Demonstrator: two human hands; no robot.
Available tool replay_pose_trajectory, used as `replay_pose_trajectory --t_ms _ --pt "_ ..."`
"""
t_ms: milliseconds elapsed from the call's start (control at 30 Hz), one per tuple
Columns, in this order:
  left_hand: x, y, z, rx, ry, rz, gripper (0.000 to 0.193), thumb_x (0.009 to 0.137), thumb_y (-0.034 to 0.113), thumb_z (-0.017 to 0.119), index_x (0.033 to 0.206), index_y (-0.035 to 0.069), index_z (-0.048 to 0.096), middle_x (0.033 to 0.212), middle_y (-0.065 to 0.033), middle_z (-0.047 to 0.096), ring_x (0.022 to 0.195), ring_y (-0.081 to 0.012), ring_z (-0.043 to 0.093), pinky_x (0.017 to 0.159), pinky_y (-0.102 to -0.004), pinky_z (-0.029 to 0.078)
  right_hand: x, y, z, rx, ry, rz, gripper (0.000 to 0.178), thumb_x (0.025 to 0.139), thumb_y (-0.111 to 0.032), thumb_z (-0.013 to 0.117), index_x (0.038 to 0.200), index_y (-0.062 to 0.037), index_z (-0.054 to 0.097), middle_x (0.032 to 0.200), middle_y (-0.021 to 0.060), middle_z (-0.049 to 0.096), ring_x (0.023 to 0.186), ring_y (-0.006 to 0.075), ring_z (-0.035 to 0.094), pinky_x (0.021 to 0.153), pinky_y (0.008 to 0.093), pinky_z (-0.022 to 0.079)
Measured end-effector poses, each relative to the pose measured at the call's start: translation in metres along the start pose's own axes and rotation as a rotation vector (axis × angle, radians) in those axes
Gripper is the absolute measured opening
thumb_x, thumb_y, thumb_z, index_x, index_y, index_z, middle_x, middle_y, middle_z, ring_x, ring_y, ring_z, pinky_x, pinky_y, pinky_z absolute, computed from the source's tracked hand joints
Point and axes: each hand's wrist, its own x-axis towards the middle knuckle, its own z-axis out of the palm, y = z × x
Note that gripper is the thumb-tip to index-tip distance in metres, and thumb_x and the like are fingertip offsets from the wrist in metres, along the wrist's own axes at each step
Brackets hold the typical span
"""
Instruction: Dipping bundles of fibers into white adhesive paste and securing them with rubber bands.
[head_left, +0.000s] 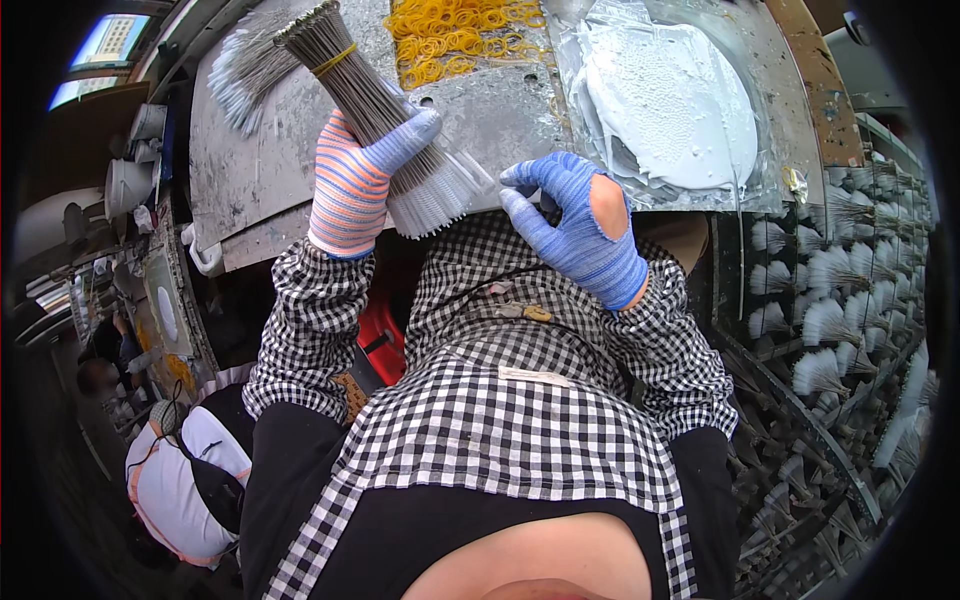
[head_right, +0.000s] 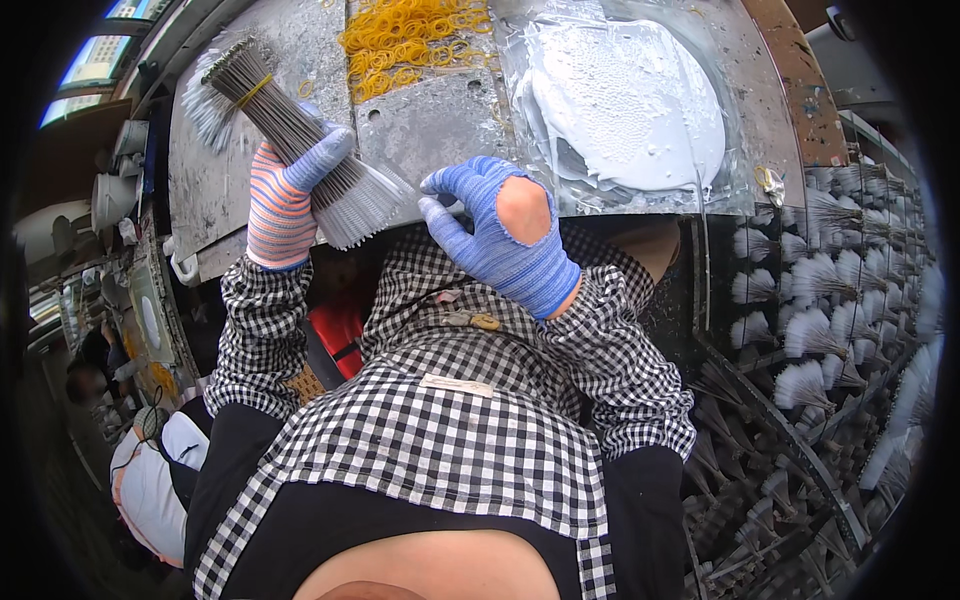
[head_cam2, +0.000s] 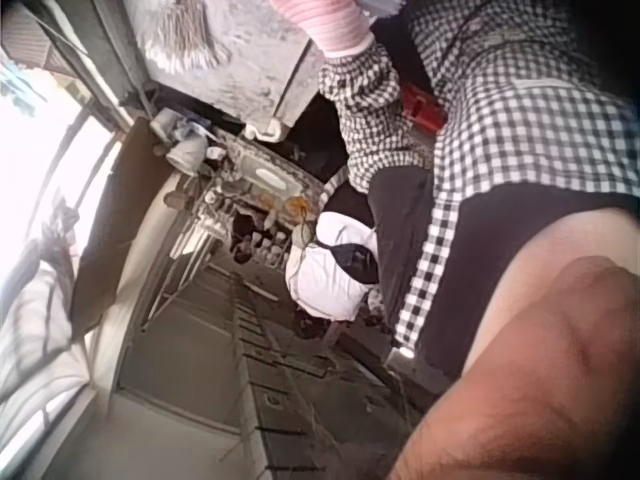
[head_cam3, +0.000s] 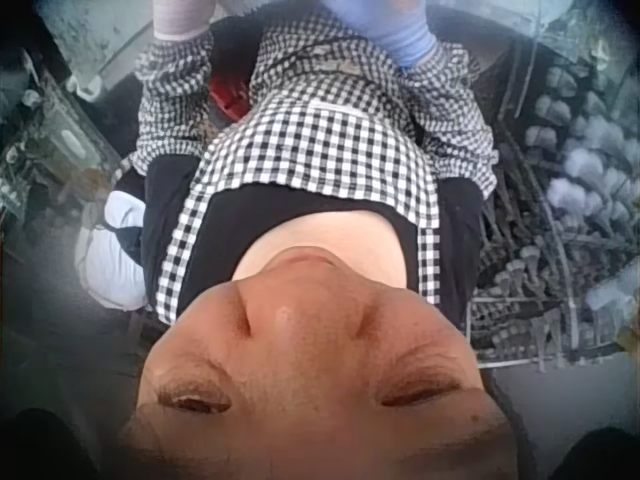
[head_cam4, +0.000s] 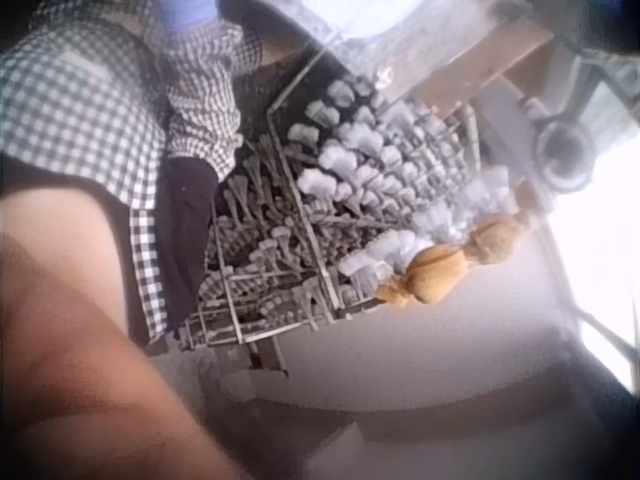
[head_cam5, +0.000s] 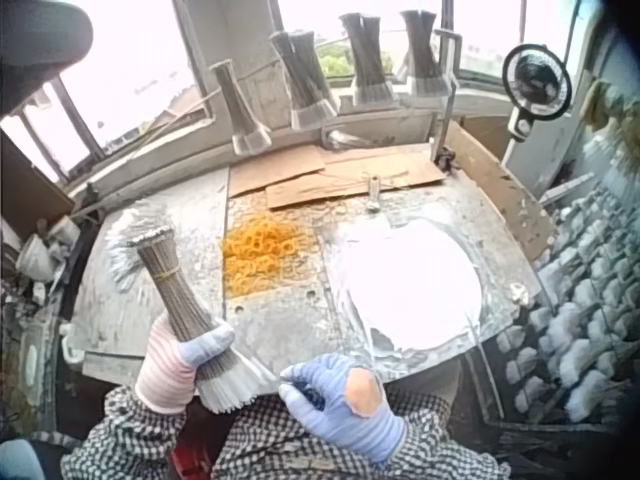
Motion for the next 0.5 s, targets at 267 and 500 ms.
replay_pose_trajectory --t_ms 267,500 --pt "-0.001 -0.002 0.004 0.017 -0.129 -0.044 0.041 0.082 0.008 0.084 0.115 0.006 0.059 0.099 -0.004 0.069 0.096 -0.0153 0.068 0.088 -0.0327 0.056 0.028 -0.013 -0.007 0.108 -0.164 0.156 0.026 0.088 -0.019 0.078 0.11 -0.0055 0.074 0.086 0.0033 0.073 0.076 0.0094 0.065 0.069 0.0263 0.053" --pt "0.003 -0.002 0.0 0.039 -0.223 -0.038 0.049 0.085 0.011 0.082 0.125 0.006 0.055 0.108 -0.0049 0.066 0.104 -0.017 0.065 0.093 -0.0345 0.054 0.036 -0.009 -0.023 0.665 -0.433 0.46 0.029 0.092 -0.024 0.075 0.111 -0.0011 0.072 0.09 0.0031 0.072 0.087 0.0076 0.066 0.081 0.0269 0.054"
